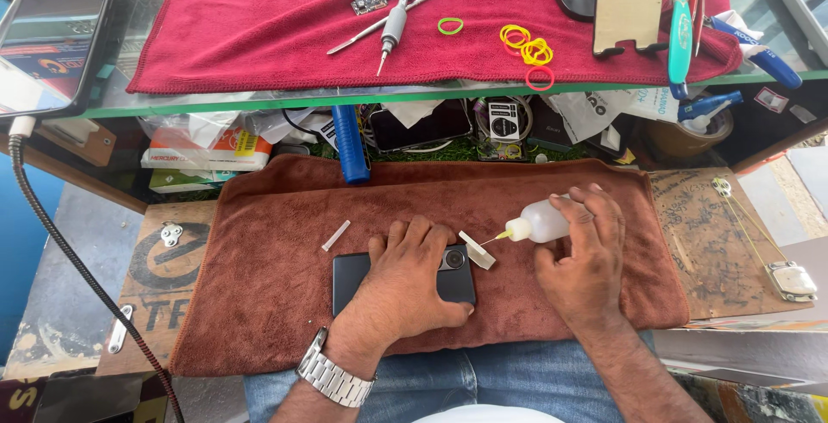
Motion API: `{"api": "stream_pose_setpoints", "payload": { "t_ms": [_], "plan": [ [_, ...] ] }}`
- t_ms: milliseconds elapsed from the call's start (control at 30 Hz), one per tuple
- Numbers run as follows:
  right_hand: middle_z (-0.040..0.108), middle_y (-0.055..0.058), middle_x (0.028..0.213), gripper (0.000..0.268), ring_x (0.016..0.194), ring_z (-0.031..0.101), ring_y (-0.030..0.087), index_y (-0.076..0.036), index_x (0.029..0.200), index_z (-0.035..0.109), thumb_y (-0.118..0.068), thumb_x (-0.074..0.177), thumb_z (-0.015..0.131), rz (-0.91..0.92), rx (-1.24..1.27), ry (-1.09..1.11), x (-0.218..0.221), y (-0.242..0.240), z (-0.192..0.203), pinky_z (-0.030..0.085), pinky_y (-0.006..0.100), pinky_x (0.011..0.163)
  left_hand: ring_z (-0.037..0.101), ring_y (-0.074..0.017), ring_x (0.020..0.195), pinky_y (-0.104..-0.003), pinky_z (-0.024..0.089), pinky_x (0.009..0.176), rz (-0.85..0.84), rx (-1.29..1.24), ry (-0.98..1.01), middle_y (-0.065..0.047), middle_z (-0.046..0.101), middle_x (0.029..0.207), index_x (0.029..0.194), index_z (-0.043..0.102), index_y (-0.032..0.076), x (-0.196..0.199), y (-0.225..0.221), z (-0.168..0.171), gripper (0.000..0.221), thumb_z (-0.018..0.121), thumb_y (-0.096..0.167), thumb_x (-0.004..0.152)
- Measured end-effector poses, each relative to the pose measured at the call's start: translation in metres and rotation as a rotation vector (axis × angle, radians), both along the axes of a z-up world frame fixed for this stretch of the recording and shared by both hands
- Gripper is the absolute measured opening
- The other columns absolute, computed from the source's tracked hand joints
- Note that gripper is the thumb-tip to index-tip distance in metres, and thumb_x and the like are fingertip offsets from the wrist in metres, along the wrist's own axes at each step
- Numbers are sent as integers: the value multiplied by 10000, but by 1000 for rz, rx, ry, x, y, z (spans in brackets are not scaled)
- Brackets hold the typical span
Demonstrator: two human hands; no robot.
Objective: The person applies liquid from a small bottle onto a smartphone's back panel and spreads it with a plastic card. They then use the card to pry and separate the back cover from the phone's frame, working along the edges to detach the panel.
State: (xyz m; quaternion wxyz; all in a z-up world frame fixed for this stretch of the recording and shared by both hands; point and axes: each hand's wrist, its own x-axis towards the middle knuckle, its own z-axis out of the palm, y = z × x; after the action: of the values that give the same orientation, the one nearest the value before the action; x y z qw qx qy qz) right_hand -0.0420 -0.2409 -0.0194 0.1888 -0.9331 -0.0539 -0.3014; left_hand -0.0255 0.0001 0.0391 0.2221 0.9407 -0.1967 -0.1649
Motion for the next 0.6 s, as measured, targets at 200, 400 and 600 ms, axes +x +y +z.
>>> {"api": "stream_pose_setpoints", "payload": {
  "t_ms": [200,400,600],
  "plan": [
    [492,168,1369,593,1457,393,393,-54,1272,633,98,709,740,7,-59,-8,0,1,-5,393,537,1224,416,-303,1304,-538,330,1088,21,-28,17,-79,500,1306,1327,538,159,1,1,-3,898,899,409,544],
    [492,149,1379,590,1463,368,379,-77,1266,651,69,708,773,-38,-135,29,3,1,-9,391,527,1216,410,-279,1313,-528,305,1114,40,-9,76,-58,512,1297,1342,542,183,2,0,-2,908,906,405,541],
    [517,154,1366,585,1440,401,368,-86,1263,639,53,710,773,-47,-93,60,3,6,0,420,490,1192,422,-273,1309,-504,318,1109,34,-32,61,-52,517,1304,1326,550,175,2,1,1,886,910,396,546]
  ]
}}
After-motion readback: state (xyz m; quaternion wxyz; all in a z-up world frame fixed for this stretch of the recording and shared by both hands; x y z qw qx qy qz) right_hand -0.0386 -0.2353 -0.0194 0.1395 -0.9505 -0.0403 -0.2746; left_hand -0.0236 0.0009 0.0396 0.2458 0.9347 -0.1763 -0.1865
